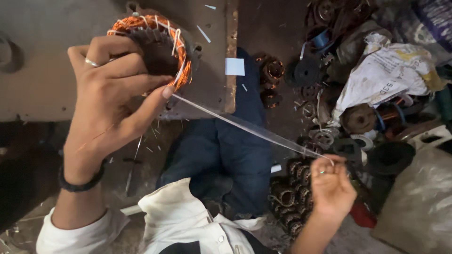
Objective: The person winds and ties copper coils into a motor stator by hand using string.
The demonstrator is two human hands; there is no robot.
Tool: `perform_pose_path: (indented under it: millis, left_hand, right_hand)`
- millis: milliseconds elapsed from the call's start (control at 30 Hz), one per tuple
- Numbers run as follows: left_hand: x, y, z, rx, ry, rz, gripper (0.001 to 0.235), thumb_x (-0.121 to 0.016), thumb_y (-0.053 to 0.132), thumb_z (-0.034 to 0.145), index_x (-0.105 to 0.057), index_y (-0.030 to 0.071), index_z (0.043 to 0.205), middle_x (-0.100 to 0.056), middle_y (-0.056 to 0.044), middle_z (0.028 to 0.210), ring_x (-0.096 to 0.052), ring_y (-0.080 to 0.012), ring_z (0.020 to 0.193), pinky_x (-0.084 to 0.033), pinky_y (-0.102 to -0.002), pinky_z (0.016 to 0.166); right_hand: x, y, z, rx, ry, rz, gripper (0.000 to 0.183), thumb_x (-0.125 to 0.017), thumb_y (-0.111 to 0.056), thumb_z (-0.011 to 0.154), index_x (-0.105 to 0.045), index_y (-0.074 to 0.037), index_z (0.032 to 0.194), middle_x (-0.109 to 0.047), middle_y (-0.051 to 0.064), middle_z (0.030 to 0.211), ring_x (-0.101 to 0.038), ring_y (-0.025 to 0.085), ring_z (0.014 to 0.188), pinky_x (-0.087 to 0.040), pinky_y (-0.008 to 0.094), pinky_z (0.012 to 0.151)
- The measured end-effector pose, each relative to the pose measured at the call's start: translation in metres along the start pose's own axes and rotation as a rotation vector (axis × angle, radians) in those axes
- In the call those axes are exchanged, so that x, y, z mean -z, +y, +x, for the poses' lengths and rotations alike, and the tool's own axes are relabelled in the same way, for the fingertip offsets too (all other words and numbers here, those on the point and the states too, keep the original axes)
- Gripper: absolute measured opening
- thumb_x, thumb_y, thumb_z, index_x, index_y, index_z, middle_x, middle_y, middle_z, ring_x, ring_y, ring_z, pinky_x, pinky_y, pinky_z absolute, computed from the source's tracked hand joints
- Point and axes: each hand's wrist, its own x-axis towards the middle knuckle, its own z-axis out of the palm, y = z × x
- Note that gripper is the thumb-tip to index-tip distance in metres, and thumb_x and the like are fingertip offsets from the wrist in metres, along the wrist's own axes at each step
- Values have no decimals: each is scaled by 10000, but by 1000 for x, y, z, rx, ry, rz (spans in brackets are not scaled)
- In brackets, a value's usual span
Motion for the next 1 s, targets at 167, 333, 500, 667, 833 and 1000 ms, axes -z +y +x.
perform_pose_path:
  millis: [167,333,500,667,833,1000]
  left_hand:
    - [3,-2,-1,-22,-21,-7,178,-778,181,892,-804,54,1015,-647,-17,890,-527,-244,1137,-275,-435,999]
    - [-3,-4,-5,-36,20,1,173,-788,179,878,-803,50,993,-637,-23,875,-532,-246,1114,-275,-439,972]
    - [-3,-8,-8,-58,12,16,172,-780,230,968,-800,105,1083,-656,0,1010,-520,-236,1210,-275,-432,1038]
    - [-2,-7,-9,-39,-2,5,185,-769,211,932,-794,80,1060,-644,-9,960,-525,-240,1186,-279,-441,1026]
    - [-3,-4,-7,-36,8,5,176,-786,196,922,-796,58,1030,-616,-9,896,-519,-241,1154,-271,-446,1003]
    - [-3,-4,-6,-60,37,0,147,-787,182,941,-797,68,1034,-617,-3,921,-527,-226,1180,-267,-432,1013]
  right_hand:
    - [-65,14,-1,142,-383,217,422,-590,39,980,-554,-54,1391,-577,62,962,-496,126,691,-409,227,579]
    - [-173,89,-58,63,-806,-212,631,-732,-170,1019,-432,48,1530,-563,5,746,-509,87,664,-432,252,662]
    - [-254,116,-116,64,-994,-650,777,-623,-243,1062,-199,-42,1681,-680,16,845,-566,67,724,-465,227,684]
    - [-258,124,-145,324,-1216,-870,302,-575,-158,1087,-403,-120,1332,-716,12,861,-644,54,744,-531,212,710]
    - [-234,119,-133,352,-1226,-875,188,-637,28,1003,-715,4,1173,-760,69,924,-725,104,832,-587,244,776]
    - [-243,111,-110,372,-764,-761,67,-674,1,997,-689,37,1051,-739,82,835,-686,85,707,-573,226,660]
